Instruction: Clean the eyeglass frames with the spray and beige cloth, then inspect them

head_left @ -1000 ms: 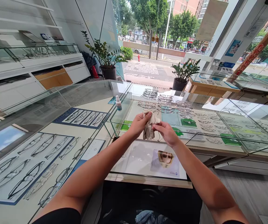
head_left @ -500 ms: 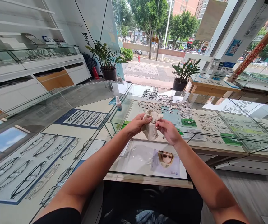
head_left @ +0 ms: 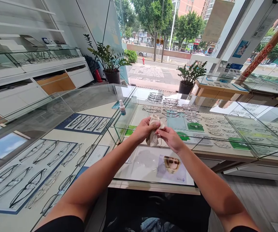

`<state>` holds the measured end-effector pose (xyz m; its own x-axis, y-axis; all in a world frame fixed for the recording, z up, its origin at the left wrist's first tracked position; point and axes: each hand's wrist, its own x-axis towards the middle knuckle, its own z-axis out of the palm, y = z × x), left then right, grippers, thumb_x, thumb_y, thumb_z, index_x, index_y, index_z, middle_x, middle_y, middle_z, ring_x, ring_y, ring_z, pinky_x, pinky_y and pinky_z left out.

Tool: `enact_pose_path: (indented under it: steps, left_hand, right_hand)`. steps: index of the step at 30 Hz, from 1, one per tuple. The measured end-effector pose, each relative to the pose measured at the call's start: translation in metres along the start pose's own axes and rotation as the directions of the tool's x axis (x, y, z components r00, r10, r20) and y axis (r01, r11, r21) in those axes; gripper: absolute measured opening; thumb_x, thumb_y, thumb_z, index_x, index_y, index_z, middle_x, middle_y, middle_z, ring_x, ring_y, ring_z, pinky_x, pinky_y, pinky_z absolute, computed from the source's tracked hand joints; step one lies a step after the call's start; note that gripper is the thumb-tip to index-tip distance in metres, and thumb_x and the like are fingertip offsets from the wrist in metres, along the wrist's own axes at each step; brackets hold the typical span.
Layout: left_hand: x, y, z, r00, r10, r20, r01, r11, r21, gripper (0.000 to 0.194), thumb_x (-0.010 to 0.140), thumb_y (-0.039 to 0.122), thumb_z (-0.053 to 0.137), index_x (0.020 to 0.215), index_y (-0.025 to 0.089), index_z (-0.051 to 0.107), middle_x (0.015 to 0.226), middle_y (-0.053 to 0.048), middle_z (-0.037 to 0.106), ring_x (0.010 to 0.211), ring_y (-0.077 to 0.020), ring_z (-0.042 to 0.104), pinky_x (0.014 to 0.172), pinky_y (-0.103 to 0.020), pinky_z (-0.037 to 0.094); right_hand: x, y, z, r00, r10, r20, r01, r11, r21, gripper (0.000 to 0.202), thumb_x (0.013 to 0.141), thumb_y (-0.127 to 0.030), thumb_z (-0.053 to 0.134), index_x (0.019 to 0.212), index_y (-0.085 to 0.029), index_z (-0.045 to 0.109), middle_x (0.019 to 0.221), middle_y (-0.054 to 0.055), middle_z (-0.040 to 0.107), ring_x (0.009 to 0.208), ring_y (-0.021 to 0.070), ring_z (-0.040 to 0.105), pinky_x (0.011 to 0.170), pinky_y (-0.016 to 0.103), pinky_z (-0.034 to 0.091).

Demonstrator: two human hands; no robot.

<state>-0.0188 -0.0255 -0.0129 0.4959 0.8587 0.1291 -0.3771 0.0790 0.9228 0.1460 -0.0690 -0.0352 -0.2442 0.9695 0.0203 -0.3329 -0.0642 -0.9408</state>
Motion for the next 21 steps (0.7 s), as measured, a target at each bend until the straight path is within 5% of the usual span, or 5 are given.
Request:
enact_pose_path:
  steps: [9, 14, 21]
  left_hand:
    - [0.005, -0.012, -0.003, 0.99, 0.003, -0.139, -0.001, 1.0, 0.013, 0.069, 0.078, 0.084, 0.085, 0.073, 0.019, 0.063, 0.053, 0.001, 0.058, 0.045, -0.0128, 0.053, 0.048, -0.027, 0.044]
    - [0.02, -0.018, -0.021, 0.957, 0.005, -0.291, -0.038, 0.993, -0.11, 0.064, 0.075, 0.076, 0.093, 0.091, 0.019, 0.069, 0.074, -0.003, 0.075, 0.083, -0.0254, 0.078, 0.074, -0.032, 0.061]
    - [0.03, -0.016, -0.021, 0.907, -0.047, -0.418, -0.09, 0.949, -0.302, 0.039, 0.104, 0.053, 0.073, 0.118, 0.017, 0.072, 0.113, -0.013, 0.084, 0.113, -0.0269, 0.081, 0.102, -0.039, 0.065]
  right_hand:
    - [-0.002, 0.003, 0.004, 1.0, 0.006, -0.008, -0.006, 1.0, 0.005, 0.048, 0.069, -0.059, 0.101, 0.09, -0.021, 0.08, 0.091, 0.004, 0.076, 0.087, 0.0199, 0.063, 0.086, 0.037, 0.052]
    - [0.001, -0.006, -0.002, 0.996, -0.076, -0.047, 0.077, 0.997, 0.021, 0.044, 0.072, -0.061, 0.097, 0.081, -0.024, 0.075, 0.091, 0.003, 0.069, 0.087, 0.0193, 0.058, 0.083, 0.036, 0.05]
    - [0.002, -0.02, -0.011, 0.944, -0.244, -0.221, 0.222, 0.968, -0.118, 0.037, 0.078, -0.06, 0.091, 0.079, -0.026, 0.075, 0.126, 0.008, 0.069, 0.13, 0.0294, 0.057, 0.096, 0.038, 0.048]
